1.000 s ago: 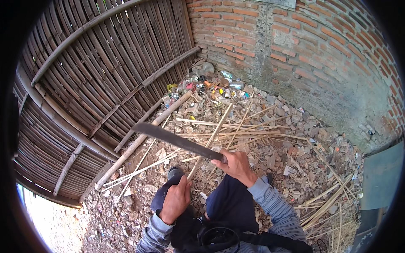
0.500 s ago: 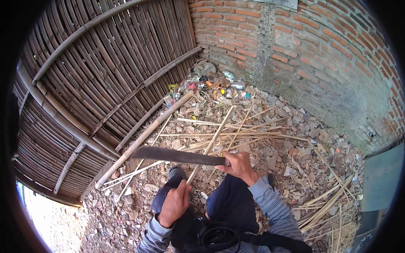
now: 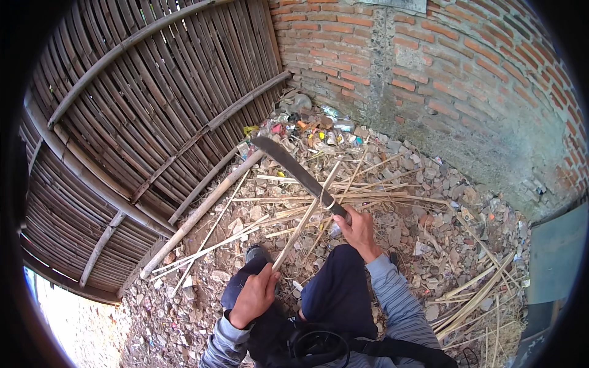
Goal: The person splits bamboo strips lengthwise and shaves the wood using a machete.
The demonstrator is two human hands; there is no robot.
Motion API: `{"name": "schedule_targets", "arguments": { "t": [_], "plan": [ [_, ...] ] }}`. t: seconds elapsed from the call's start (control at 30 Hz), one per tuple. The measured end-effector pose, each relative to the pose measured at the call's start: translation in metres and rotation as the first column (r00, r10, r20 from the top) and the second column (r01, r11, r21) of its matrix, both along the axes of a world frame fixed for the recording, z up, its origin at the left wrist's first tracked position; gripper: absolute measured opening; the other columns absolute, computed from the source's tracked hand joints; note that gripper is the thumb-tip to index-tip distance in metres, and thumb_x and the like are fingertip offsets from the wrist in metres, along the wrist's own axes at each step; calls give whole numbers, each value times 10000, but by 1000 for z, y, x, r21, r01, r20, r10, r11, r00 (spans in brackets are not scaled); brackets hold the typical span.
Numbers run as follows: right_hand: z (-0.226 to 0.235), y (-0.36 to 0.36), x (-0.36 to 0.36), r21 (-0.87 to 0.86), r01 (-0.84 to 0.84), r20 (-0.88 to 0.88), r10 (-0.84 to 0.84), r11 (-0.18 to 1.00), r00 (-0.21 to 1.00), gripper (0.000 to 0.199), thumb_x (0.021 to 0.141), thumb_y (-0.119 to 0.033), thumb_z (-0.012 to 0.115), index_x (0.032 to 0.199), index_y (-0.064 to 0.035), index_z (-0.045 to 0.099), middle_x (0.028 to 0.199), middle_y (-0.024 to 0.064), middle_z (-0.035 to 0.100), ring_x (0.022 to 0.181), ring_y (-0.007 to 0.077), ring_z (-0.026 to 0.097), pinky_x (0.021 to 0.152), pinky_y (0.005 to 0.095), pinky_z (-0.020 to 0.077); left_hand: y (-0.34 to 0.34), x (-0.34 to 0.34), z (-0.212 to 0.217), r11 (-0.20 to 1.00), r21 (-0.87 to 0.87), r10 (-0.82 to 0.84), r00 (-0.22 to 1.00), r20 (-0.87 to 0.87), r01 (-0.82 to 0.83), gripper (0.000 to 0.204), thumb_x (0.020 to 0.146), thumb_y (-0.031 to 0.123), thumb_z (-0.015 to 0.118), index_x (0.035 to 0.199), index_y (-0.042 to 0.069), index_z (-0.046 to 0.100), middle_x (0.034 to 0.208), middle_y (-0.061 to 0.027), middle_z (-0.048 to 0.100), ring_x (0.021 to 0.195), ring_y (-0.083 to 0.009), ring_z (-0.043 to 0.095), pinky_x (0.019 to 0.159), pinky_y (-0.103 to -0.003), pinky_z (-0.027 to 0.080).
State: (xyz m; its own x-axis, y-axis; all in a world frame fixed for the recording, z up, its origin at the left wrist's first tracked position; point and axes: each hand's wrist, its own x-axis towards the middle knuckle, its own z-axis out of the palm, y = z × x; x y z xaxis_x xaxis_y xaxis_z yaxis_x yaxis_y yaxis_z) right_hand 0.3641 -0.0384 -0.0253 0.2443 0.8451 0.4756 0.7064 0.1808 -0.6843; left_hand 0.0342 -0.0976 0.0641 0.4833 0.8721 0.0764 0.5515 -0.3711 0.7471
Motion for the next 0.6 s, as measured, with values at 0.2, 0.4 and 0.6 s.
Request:
{"name": "schedule_targets", "arguments": {
  "t": [0.2,0.4,0.6],
  "plan": [
    [-3,-8,-2,38,-185,360,159,982,919,658,929,-733,644,877,-79,686,494,47,509,445,256,603,464,410,473,5,2,-5,1000,-24,12,1000,24,-12,145,1065,121,573,1017,-8,528,699,-306,584,729,-535,608,579,-580,409],
    [1,17,9,-83,19,110,-10,996,994,655,964,-692,627,889,-45,705,548,70,563,498,305,619,497,430,465,-5,-9,-2,997,46,61,998,-20,-60,143,1060,129,580,1044,-6,536,647,-322,580,648,-528,623,555,-610,459],
    [-47,37,52,-264,215,-127,-254,940,959,660,1028,-615,574,841,7,693,625,121,593,599,281,620,609,464,462,4,-14,0,997,-32,-73,995,62,75,189,1077,167,568,1066,-21,556,673,-304,598,686,-521,636,583,-589,441]
  ]
}}
